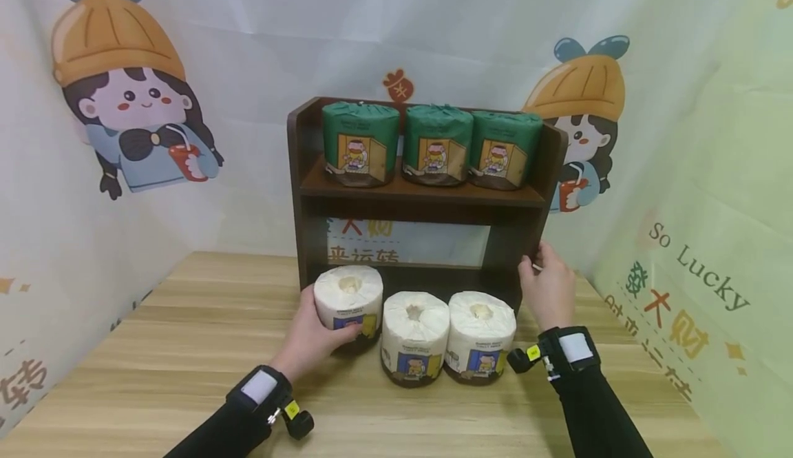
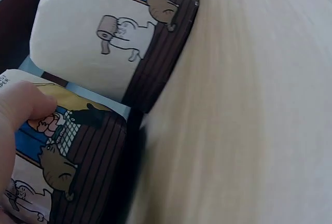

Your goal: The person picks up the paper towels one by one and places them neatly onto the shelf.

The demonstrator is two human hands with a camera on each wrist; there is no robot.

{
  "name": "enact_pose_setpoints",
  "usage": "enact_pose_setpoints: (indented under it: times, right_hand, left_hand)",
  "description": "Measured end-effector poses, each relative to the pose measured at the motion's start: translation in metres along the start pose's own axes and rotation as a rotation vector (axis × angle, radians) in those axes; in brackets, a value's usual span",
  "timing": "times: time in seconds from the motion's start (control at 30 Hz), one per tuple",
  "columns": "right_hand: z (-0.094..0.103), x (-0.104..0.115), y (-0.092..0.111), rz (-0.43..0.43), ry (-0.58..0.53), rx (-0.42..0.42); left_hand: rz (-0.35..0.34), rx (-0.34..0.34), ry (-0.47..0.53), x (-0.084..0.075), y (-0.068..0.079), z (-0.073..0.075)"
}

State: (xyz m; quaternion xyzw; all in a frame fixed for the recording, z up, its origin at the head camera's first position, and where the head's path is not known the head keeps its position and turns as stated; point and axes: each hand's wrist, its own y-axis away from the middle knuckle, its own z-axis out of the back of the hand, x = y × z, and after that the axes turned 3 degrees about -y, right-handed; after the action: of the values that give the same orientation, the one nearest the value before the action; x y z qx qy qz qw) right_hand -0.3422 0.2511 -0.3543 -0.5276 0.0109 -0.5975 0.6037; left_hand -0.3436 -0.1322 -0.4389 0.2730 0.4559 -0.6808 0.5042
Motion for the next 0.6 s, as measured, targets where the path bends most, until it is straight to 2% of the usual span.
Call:
enact_pose_setpoints:
  times: [0.1,0.23,0.4,0.53,0.6]
  right_hand:
    - [-0.0004,-0.0005,0.0010,-0.005,0.003,0.005]
    - [-0.0008,-0.0015,0.0004,-0.009,0.004,0.006]
    - [-0.0004,-0.0008,-0.0002,-0.015,0.006,0.010]
    - [-0.0008,-0.0013,0.0004,-0.014,0.000,0.012]
    - [-0.0016,-0.0016,0.0010,-0.012,-0.001,0.014]
  left_hand:
    - [0.015,-0.007,0.002,0.0023,0.0015,-0.0024]
    - [0.002,0.006,-0.005,0.0027,0.0033,-0.0017]
    - [-0.053,0.050,-0.010,-0.0033,0.0071,0.0021]
    - [-0.111,0.054,-0.023,-0.0051,0.0083,0.0028]
    - [-0.097,0.043,-0.051,-0.0053,0.0096,0.0025]
